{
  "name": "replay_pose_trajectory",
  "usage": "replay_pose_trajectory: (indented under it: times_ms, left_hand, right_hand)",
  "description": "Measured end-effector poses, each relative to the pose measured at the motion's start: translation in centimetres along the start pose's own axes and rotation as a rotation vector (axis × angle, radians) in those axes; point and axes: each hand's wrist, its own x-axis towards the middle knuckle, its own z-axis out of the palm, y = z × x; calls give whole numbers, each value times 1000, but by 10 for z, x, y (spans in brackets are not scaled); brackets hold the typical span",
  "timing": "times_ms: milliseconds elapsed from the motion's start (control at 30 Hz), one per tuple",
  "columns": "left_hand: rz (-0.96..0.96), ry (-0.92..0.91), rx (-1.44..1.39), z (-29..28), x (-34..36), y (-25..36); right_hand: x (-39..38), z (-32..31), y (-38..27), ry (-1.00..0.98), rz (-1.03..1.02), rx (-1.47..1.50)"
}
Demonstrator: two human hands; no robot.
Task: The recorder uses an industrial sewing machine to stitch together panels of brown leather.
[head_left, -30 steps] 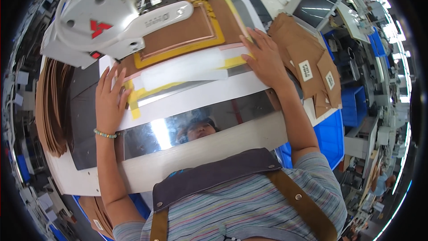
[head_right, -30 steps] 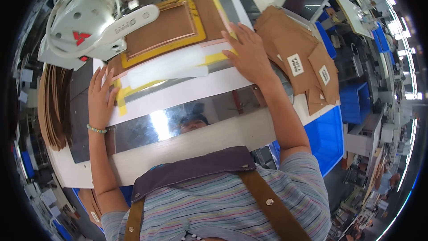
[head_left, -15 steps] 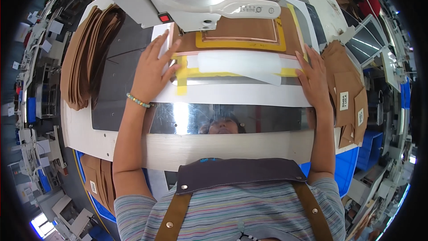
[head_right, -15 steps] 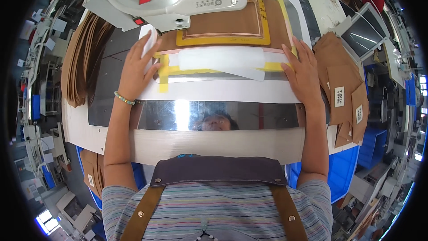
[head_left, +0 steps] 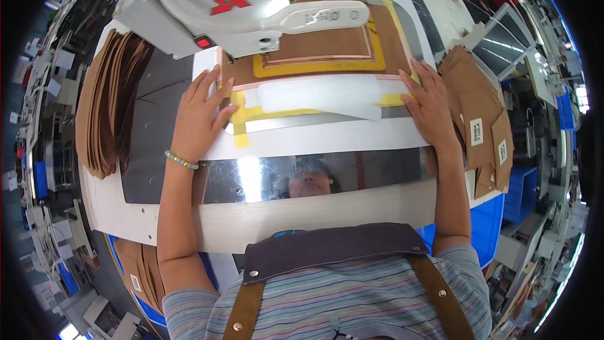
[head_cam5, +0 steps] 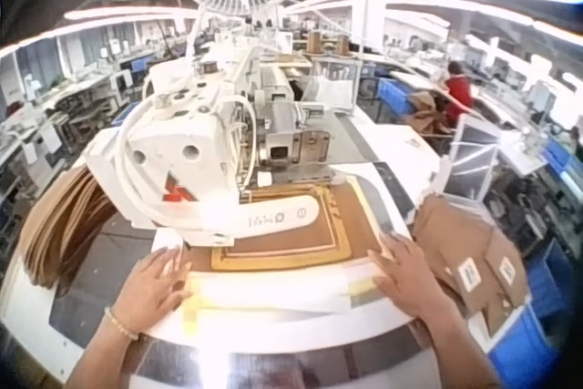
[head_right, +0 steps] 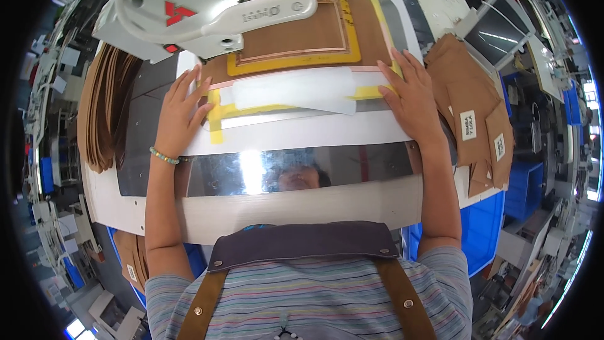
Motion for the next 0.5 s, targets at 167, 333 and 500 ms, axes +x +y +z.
replay_pose_trajectory:
  times_ms: [167, 333, 500]
  left_hand:
    - [52, 12, -62, 1, 1, -6]
    - [107, 89, -95, 3, 5, -12]
    - [192, 605, -169, -77, 1, -5]
  right_hand:
    - [1, 7, 4, 42, -34, -48]
    - [-11, -17, 16, 253, -13, -16]
    - [-50, -92, 38, 541, 353, -130]
